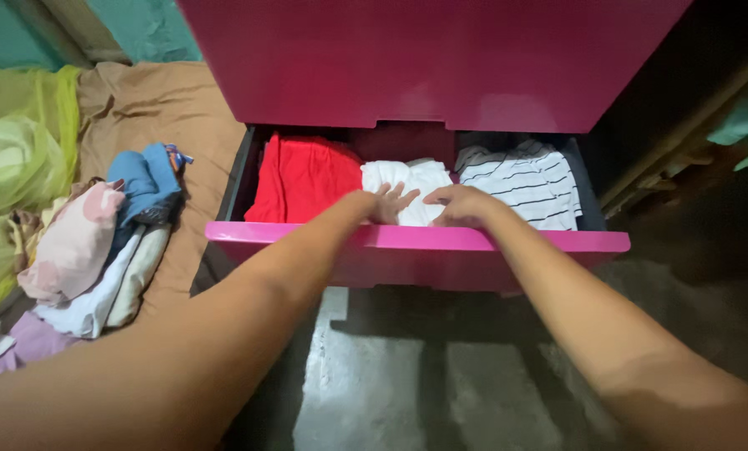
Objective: The person opens and closes multiple drawers in a pink plastic storage unit, folding and arranging various garments including shirts and shorts. They repeatedly open drawers, adjust the folded clothes inside, and close the drawers.
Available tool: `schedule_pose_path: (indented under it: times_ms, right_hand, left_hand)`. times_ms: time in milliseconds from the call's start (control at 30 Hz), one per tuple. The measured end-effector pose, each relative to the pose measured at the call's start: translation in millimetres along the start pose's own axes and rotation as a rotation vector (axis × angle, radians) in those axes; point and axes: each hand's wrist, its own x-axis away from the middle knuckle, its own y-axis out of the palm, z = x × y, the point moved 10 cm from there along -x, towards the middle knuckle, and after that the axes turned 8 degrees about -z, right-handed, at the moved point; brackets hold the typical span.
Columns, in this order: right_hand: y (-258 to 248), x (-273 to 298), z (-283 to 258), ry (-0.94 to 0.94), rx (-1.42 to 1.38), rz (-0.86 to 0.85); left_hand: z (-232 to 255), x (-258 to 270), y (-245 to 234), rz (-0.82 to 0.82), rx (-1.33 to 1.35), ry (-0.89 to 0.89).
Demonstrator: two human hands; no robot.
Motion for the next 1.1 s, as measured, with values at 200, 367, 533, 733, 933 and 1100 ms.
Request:
schedule_pose_path:
  times_ms: [200,367,533,733,933,1100]
  right_hand:
    - [-1.8,27.5,15.6,0.089,0.114,-0.105]
    - [18.9,70.0,-12.3,0.123,0.228,-0.098]
    - [23.1,91.0,-41.0,0.176,0.364,-0.082]
    - [11.6,127.2,-73.3,0.065,0.421,0.224]
    - [11.7,134.2,-84.6,0.037,0.451,0.290]
    - [11.2,134.8,-83.9,0.007,0.455,0.344]
  left_hand:
    - [-18.3,35.6,-66.9,0.230,0.070,-0.131]
    - [4.0,51.8,-24.1,0.166,-0.045,-0.211]
    - [-4.4,29.4,-7.9,0.073,0.093,-0.234]
    - [-68.7,122.3,-43.5,0.481,0.196,-0.409]
    - [-158.2,164.9,20.6,0.076,0.349,-0.692]
    - [-184.5,117.8,28.9,-0.034,0.344,-0.554]
